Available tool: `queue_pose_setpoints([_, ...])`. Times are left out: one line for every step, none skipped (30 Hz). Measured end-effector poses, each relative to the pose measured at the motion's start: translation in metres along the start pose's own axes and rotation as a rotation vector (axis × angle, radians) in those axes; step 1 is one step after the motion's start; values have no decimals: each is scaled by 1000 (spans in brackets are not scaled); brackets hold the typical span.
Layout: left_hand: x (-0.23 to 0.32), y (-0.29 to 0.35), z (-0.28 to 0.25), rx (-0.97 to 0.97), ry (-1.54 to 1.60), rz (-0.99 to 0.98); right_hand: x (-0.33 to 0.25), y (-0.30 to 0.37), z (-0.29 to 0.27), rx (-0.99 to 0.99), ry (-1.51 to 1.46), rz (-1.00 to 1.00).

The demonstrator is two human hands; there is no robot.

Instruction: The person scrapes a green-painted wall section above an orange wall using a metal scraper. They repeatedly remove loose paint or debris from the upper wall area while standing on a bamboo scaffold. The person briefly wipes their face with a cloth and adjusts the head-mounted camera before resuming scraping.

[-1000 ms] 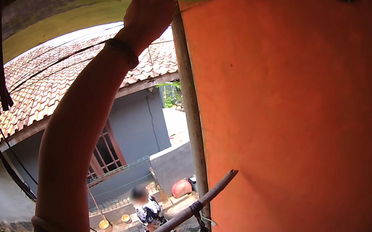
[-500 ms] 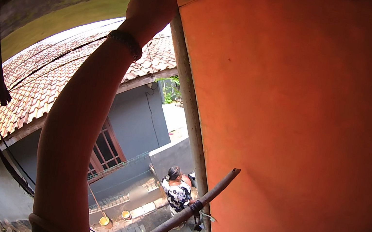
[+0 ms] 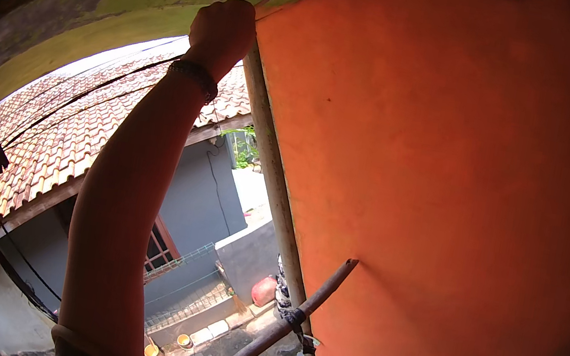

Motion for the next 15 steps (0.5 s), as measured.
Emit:
queue_pose_setpoints([0, 10, 0, 10, 8, -14, 0, -1, -3, -1, -17, 45])
queue_pose_setpoints([1, 15, -8, 25, 13, -27, 0, -1, -4, 6, -13, 20])
queue_pose_setpoints([-7, 17, -17, -9, 11, -109, -2, -1, -5, 12, -10, -5])
queue_pose_setpoints([-4, 13, -19, 29, 8, -76, -3, -2, -6, 17, -6, -30])
queue_pose_setpoints([-2, 9, -21, 68, 6, -44, 3, -2, -3, -35, 5, 0])
queue_pose_setpoints([3, 4, -23, 108, 5, -12, 3, -5, -7, -24, 0, -2])
queue_pose_setpoints([9, -1, -29, 126, 10, 14, 5, -4, -8, -20, -6, -4])
queue_pose_setpoints([8, -1, -25, 95, -1, 20, 4, -3, -4, -29, -21, -7])
queue_pose_setpoints([7, -3, -20, 66, -9, 25, 4, -2, -1, -43, -28, 4])
queue_pose_setpoints([8, -6, -14, 39, -15, 30, 5, -1, 1, -55, -33, 17])
queue_pose_setpoints([13, -7, -9, 36, 3, 15, 7, 1, 3, -62, -35, 35])
queue_pose_setpoints([8, -7, -6, 30, 13, -1, 7, 1, 2, -57, -29, 38])
queue_pose_setpoints([1, -6, -4, 23, 22, -17, 6, 2, -1, -53, -23, 42])
queue_pose_setpoints([-6, -3, -1, 14, 29, -34, 6, 4, -1, -52, -18, 46])
queue_pose_setpoints([-1, 0, -1, 16, 68, -51, 7, 3, 0, -48, 1, 6])
Point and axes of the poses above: each hand's wrist, its own y-axis away from the middle knuckle, its own z-axis out of the palm, x = y × z, the point moved 10 cm from there along -y, towards the middle knuckle, and after that the axes turned 12 degrees about x, right-handed, at the moved point
